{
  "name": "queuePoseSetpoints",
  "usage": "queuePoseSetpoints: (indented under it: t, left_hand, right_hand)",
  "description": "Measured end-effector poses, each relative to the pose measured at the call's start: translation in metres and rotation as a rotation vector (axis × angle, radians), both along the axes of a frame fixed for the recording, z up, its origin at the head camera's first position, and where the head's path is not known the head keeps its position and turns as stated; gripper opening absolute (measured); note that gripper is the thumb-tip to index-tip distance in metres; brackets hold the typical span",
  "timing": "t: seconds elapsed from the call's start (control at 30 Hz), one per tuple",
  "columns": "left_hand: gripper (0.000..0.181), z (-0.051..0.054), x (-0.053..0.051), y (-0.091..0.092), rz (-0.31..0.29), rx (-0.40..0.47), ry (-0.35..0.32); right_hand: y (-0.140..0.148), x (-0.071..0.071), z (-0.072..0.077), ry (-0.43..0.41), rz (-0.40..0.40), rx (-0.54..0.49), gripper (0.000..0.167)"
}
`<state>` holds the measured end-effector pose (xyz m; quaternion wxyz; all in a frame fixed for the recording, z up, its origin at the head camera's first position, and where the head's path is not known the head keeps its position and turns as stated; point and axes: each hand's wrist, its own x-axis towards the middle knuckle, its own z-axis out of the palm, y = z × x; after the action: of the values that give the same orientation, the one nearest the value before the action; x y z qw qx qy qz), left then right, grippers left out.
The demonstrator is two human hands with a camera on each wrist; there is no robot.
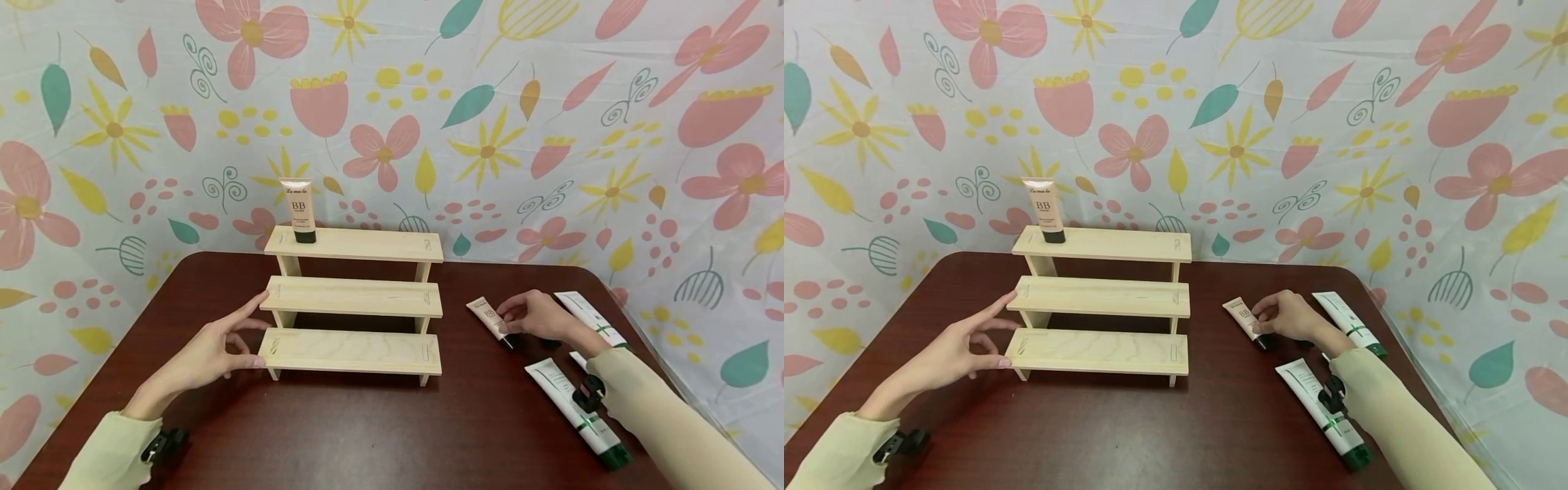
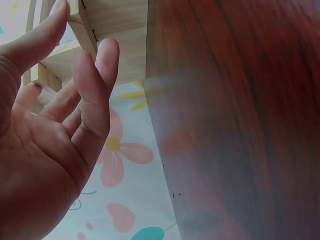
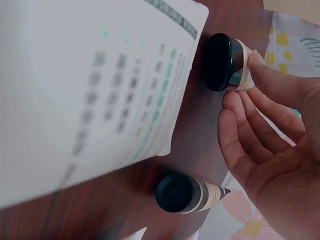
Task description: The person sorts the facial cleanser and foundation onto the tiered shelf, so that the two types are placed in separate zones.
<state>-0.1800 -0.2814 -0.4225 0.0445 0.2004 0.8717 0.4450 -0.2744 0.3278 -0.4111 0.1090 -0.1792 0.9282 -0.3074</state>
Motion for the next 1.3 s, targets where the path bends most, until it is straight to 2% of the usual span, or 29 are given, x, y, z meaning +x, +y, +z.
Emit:
queuePoseSetpoints:
  t: [0.17,0.33,0.77,1.17,1.3]
  left_hand:
    - [0.111,0.0007,0.0005,0.0002,-0.003,0.004,0.000]
    - [0.110,0.0008,0.0014,0.0007,0.003,0.003,-0.008]
    - [0.110,0.0012,0.0023,0.0008,-0.006,0.012,0.006]
    - [0.110,0.0002,0.0026,0.0011,-0.012,0.034,0.009]
    - [0.110,-0.0007,0.0009,0.0000,-0.010,0.027,0.008]
  right_hand:
    - [-0.0007,-0.0019,-0.0001,-0.055,-0.010,-0.044,0.035]
    - [0.0001,-0.0045,-0.0018,-0.075,0.016,-0.082,0.043]
    - [-0.0009,-0.0074,-0.0023,-0.193,0.052,-0.080,0.046]
    - [-0.0079,-0.0051,-0.0008,-0.205,0.067,-0.064,0.039]
    - [-0.0085,-0.0037,0.0013,-0.167,0.057,-0.061,0.034]
